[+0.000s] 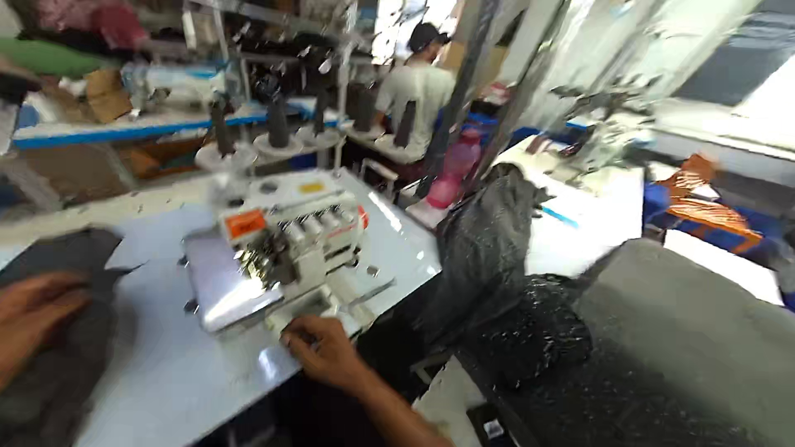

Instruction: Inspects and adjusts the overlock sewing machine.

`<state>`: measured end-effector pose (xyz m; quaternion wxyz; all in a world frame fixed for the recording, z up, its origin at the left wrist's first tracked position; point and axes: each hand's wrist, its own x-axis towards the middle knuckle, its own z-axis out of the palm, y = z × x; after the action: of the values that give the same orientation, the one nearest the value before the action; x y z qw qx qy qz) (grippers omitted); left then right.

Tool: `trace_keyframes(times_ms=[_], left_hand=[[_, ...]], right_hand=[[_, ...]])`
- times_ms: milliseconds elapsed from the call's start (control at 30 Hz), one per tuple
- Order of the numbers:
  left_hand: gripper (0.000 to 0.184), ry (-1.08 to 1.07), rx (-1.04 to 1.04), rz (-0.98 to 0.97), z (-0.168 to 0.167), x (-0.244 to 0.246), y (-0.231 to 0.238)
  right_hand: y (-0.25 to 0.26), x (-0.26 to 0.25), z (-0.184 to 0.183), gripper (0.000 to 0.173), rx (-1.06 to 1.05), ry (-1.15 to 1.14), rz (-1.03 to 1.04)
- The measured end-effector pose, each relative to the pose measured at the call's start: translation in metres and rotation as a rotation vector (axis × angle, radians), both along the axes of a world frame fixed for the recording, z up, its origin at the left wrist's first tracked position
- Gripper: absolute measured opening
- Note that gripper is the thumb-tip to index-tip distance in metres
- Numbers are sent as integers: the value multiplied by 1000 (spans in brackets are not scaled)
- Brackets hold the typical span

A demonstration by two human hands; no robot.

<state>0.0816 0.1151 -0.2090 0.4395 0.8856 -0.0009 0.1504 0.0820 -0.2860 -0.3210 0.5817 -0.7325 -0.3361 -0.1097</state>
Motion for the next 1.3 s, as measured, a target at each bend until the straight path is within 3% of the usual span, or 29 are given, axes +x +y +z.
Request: trace_keyframes(times_ms=[67, 133, 267, 367, 500, 733, 867, 1167, 1300], left_hand=[[22, 155, 122, -49, -45, -8, 5], [15, 229, 165, -103, -59, -14, -3], [22, 145, 7, -81, -40, -26, -29], [22, -58, 85, -5, -26, -33, -64], [30, -222, 122, -69, -14, -10, -115], [27, -96, 292, -105, -3, 39, -157], [22, -44, 266, -7, -2, 37, -165], [24, -10, 516, 65, -9, 40, -168], [25, -77, 450, 107, -14, 33, -169]], right_hand=[[0, -2, -5, 14, 23, 42, 38], [0, 0, -7, 13, 19, 76, 54], [-1, -1, -3, 15, 42, 107, 83], [-10, -2, 6, 19, 62, 219, 123], [-15, 1, 13, 22, 87, 344, 135], [-10, -5, 9, 17, 122, 285, 68], [-8, -4, 6, 14, 94, 244, 96], [-11, -5, 1, 14, 98, 176, 92], [-11, -2, 0, 13, 118, 161, 110]])
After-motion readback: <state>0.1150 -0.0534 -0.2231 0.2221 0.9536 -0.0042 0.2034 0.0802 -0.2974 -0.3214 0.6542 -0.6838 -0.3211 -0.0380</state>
